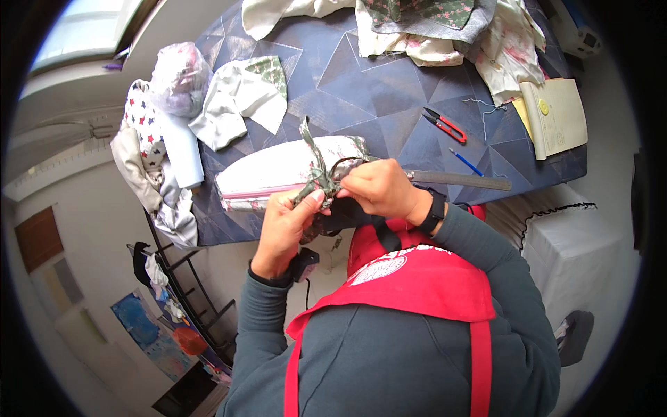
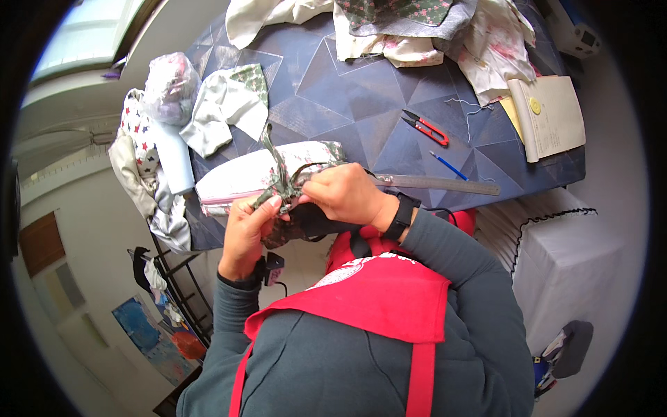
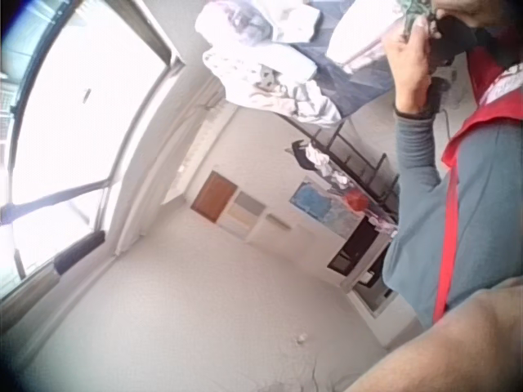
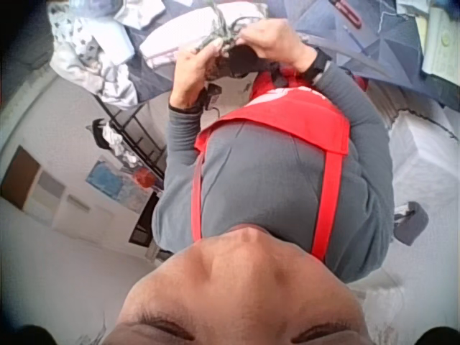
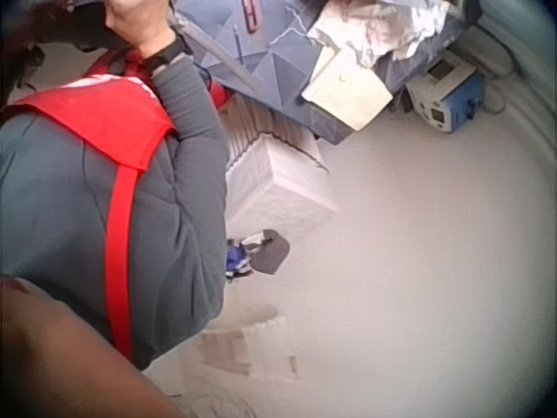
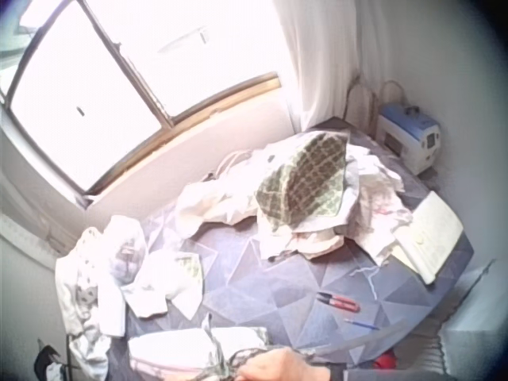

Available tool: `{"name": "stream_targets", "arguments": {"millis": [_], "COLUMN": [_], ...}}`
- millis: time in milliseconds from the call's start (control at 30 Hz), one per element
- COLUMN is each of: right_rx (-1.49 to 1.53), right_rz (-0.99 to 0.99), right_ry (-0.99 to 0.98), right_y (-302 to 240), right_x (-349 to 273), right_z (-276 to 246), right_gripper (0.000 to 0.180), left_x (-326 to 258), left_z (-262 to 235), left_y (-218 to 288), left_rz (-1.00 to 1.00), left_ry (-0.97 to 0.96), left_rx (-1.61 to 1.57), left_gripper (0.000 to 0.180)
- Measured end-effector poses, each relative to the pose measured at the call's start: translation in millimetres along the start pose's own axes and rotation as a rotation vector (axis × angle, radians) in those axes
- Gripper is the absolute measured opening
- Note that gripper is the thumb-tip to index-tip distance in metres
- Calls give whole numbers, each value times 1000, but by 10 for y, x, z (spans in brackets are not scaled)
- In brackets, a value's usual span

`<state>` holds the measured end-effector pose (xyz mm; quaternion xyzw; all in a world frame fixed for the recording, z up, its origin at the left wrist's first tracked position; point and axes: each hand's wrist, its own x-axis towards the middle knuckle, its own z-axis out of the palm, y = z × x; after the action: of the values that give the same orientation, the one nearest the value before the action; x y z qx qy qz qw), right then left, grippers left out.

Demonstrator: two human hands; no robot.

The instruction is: The person cuts a thread, then uses pliers to trim a fabric strap. They attach the strap to a floral-patterned bag, thread it through loops, and adjust the gathered fabric to form a ruffled edge around the bag's opening.

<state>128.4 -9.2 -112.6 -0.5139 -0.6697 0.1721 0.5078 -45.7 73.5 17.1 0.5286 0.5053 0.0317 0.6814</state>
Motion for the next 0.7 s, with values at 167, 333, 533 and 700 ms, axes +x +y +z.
{"name": "stream_targets", "arguments": {"millis": [167,333,533,700], "right_rx": [45,163,-90,-378], "right_rz": [-16,20,-97,-107], "right_ry": [17,4,-19,-85], "right_y": [-78,-244,-440,-303], "right_x": [-98,-61,-54,-107], "right_z": [48,9,25,21], "right_gripper": [16,14,9,8], "left_x": [46,38,176,216], "left_z": [-46,-77,44,67], "left_y": [20,129,174,165], "left_rz": [-75,-130,112,166], "left_ry": [-13,22,34,49], "left_rx": [-91,339,738,461], "left_gripper": [17,21,27,18]}}
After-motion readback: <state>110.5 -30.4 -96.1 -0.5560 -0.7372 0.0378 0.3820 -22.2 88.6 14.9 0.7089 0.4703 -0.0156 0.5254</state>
